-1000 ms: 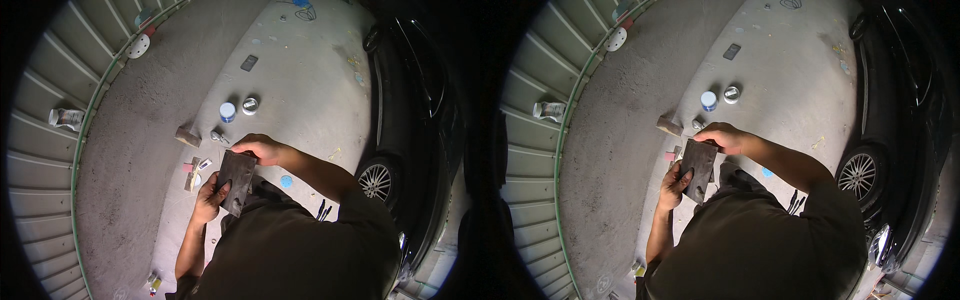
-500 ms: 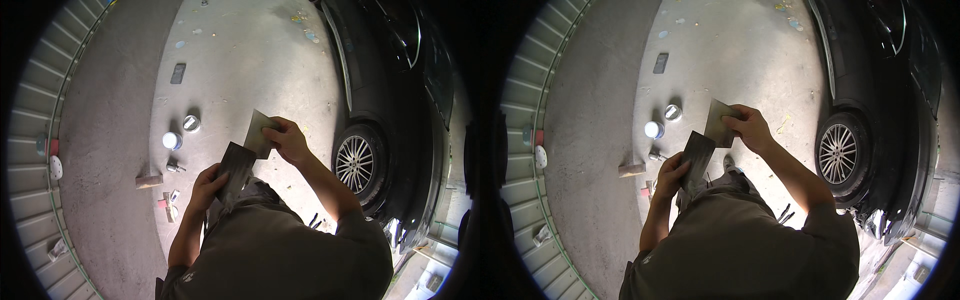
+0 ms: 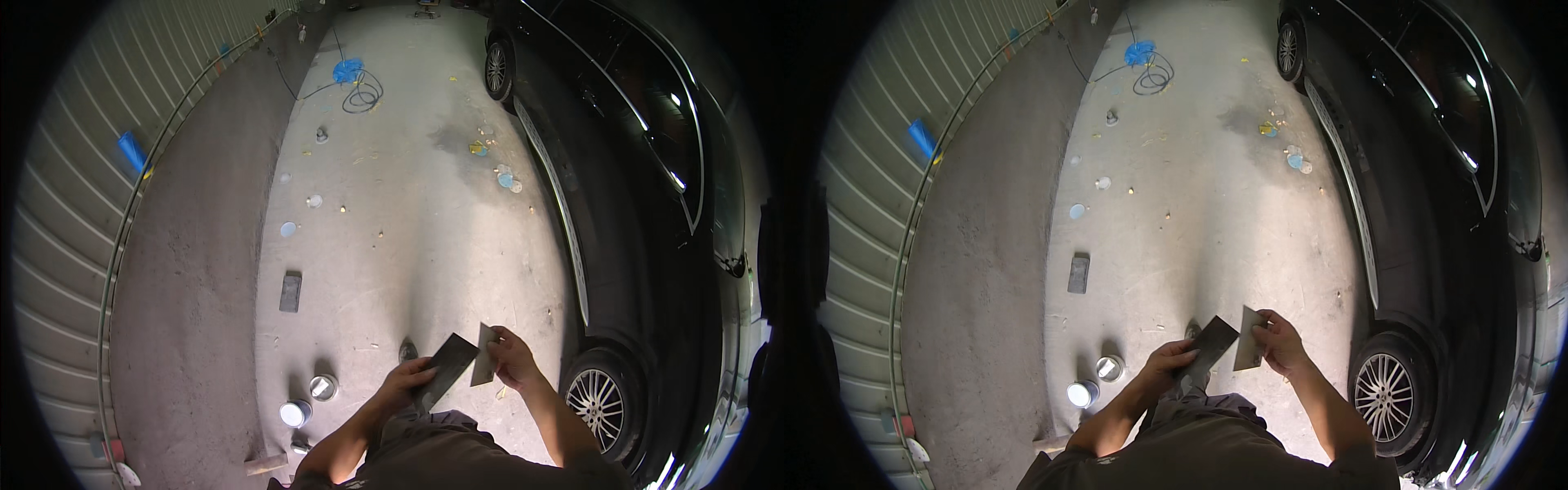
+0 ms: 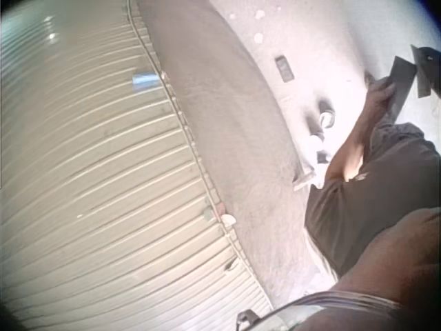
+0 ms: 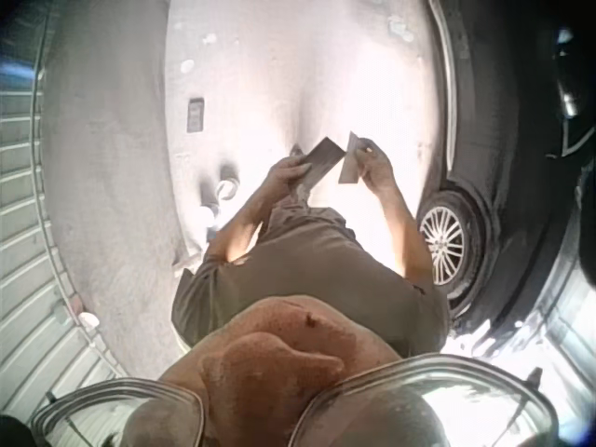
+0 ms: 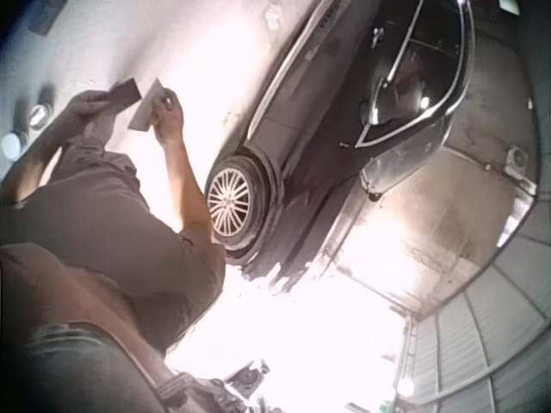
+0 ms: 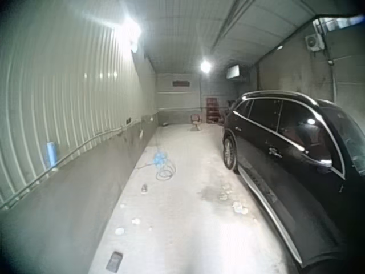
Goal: The person applies body filler to a car bumper using a metal spreader, then smooths the filler with a red plastic spreader. The person works on the front bumper of a black Mercedes, spreading filler over a taped-off area and smoothing it along the edges.
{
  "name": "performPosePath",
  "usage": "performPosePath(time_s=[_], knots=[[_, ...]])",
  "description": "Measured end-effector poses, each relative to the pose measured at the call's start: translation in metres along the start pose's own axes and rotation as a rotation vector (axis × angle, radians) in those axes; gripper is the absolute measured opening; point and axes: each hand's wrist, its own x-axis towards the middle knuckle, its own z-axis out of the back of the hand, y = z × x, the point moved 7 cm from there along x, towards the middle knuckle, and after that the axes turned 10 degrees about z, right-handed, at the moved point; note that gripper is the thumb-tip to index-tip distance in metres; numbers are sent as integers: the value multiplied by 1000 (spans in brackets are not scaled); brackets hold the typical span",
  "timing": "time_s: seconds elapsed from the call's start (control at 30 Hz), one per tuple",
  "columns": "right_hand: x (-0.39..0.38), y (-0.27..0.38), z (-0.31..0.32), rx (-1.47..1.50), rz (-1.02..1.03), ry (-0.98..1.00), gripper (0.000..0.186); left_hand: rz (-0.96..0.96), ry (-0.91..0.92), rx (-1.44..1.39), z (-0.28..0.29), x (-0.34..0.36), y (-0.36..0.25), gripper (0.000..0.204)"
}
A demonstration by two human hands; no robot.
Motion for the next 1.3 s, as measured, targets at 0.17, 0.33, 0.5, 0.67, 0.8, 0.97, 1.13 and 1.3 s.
performPosePath(time_s=[0.17, 0.33, 0.5, 0.67, 0.8, 0.97, 1.13, 1.3], knots=[[114, 67, -31, 326, -96, 269, 32, 78, 307, 69, -63, 96, -157, 50], [257, 112, -9, 564, 32, 118, 27, 66, 304, 54, -40, 217, -311, 50], [462, 159, 13, 449, -12, -172, 33, 141, 346, 141, -27, 342, -416, 49], [647, 264, -48, -92, -65, 66, 31, -114, 35, 106, -15, 397, -628, 44], [810, 378, -71, -36, 204, 3, 37, -220, -103, 111, 12, 440, -763, 40], [994, 425, -86, -587, 109, 197, 28, -273, -89, 66, 67, 560, -906, 40], [1151, 516, -76, -106, 192, -158, 13, -115, 30, 233, 63, 693, -1087, 35], [1285, 597, -51, -614, 110, -146, 27, -53, 115, 370, 27, 815, -1277, 32]])
